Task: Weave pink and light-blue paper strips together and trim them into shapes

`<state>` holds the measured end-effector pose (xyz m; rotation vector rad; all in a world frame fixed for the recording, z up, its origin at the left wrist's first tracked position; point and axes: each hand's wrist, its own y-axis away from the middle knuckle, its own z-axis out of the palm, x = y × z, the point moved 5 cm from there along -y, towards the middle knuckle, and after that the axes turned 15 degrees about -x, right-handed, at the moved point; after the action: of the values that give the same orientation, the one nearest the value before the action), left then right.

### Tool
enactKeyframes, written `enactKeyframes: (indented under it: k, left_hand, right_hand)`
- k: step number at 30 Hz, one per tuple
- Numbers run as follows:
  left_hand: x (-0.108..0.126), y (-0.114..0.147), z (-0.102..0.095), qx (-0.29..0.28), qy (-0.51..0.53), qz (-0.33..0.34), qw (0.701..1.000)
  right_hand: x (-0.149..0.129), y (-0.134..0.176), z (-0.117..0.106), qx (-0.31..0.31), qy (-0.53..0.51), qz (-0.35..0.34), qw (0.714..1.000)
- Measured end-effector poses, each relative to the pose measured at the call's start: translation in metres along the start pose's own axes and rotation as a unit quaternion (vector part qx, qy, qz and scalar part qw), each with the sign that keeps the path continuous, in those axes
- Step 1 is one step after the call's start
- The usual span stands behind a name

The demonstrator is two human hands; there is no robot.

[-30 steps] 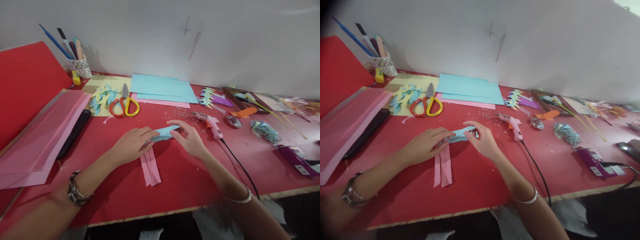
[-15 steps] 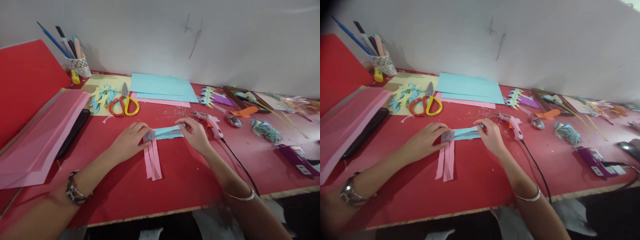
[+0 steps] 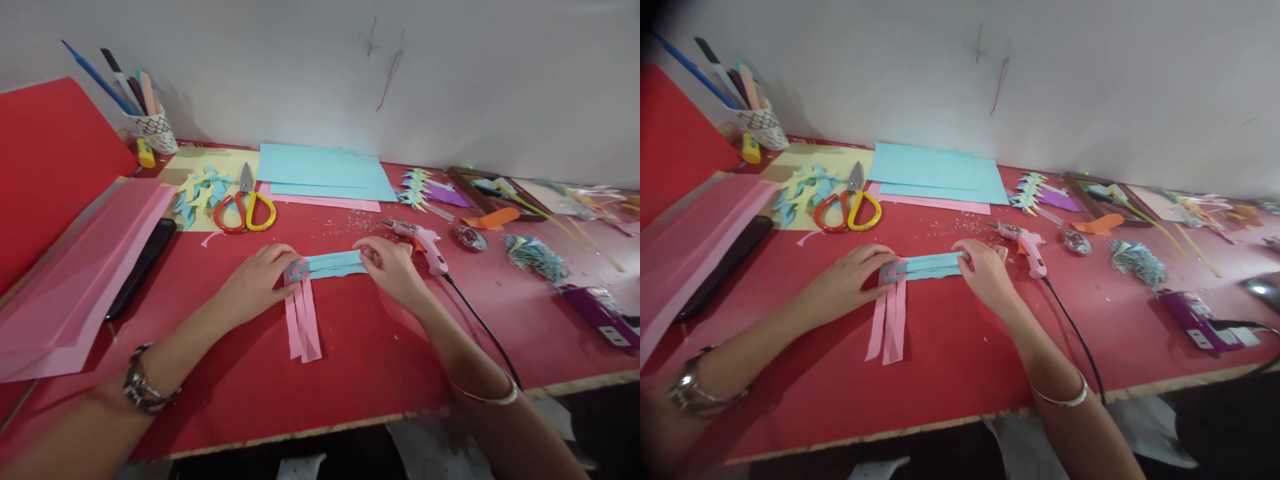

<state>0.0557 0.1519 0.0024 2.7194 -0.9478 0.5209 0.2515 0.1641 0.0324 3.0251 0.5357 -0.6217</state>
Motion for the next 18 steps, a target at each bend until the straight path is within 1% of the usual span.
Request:
enactKeyframes:
  k: [3, 9, 12, 18]
  left_hand:
    - [-0.0009, 0.0000, 0.0003, -0.001, 0.000, -0.003, 1.000]
    - [0.0008, 0.0011, -0.0011, -0.008, 0.000, -0.008, 1.000]
    - [0.0014, 0.0009, -0.0013, -0.010, -0.003, -0.011, 1.000]
    - [0.0001, -0.0001, 0.0001, -0.007, -0.011, -0.010, 1.000]
  right_hand:
    - [-0.0002, 0.0005, -0.0002, 0.000, 0.000, 0.018, 1.000]
    - [0.0038, 0.0008, 0.0004, -0.005, -0.044, 0.036, 0.998]
    - [0.0053, 0.0011, 0.0016, -0.001, -0.032, 0.034, 0.999]
    - [0.0060, 0.0011, 0.0067, -0.016, 0.011, 0.027, 0.999]
